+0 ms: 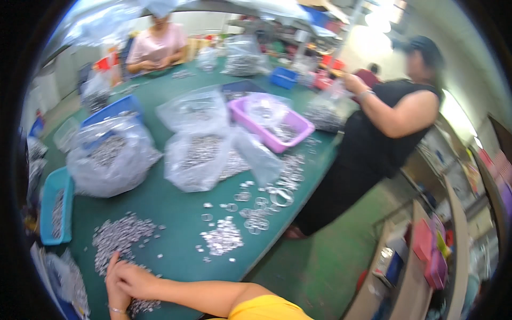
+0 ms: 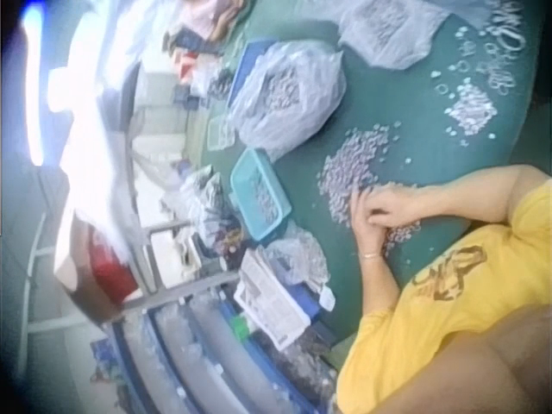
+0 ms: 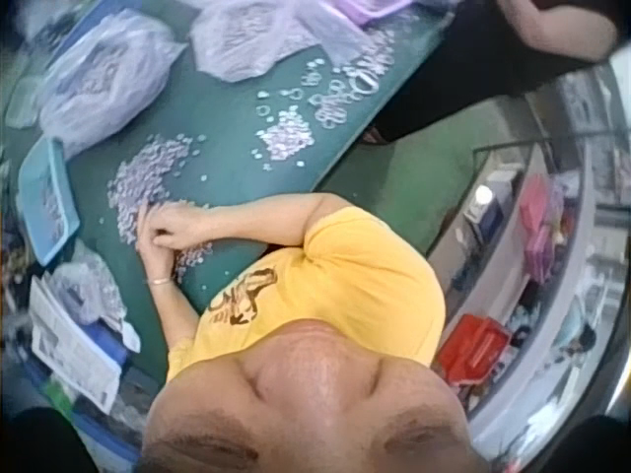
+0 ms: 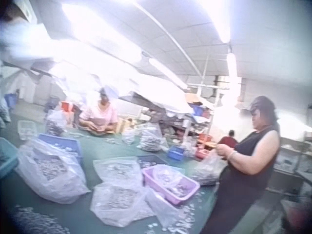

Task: The person sorts small silver-colored metal pieces on a green table by hand, moving them from a pile into separate bags or containers.

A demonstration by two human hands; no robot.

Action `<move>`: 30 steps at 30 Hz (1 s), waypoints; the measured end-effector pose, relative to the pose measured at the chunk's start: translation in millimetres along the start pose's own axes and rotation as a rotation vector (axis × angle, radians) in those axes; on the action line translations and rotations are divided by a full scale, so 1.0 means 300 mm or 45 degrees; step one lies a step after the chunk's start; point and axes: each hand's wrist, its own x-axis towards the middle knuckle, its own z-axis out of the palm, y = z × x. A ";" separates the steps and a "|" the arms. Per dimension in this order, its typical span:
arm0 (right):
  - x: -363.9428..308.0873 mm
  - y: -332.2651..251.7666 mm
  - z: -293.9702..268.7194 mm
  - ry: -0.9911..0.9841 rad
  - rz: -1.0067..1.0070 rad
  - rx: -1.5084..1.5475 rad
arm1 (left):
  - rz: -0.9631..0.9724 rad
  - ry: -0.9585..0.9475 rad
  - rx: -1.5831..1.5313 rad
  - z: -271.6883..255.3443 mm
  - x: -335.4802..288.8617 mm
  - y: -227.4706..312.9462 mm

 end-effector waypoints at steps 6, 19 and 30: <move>0.029 -0.021 -0.055 0.116 -0.026 0.042 | 0.152 0.274 -0.058 -0.017 0.013 0.074; -0.003 -0.024 -0.022 0.097 0.269 0.130 | -0.210 0.999 0.405 -0.303 -0.247 -0.082; 0.011 -0.021 -0.015 -0.011 0.189 0.071 | -0.836 0.778 1.043 -0.488 -0.494 -0.454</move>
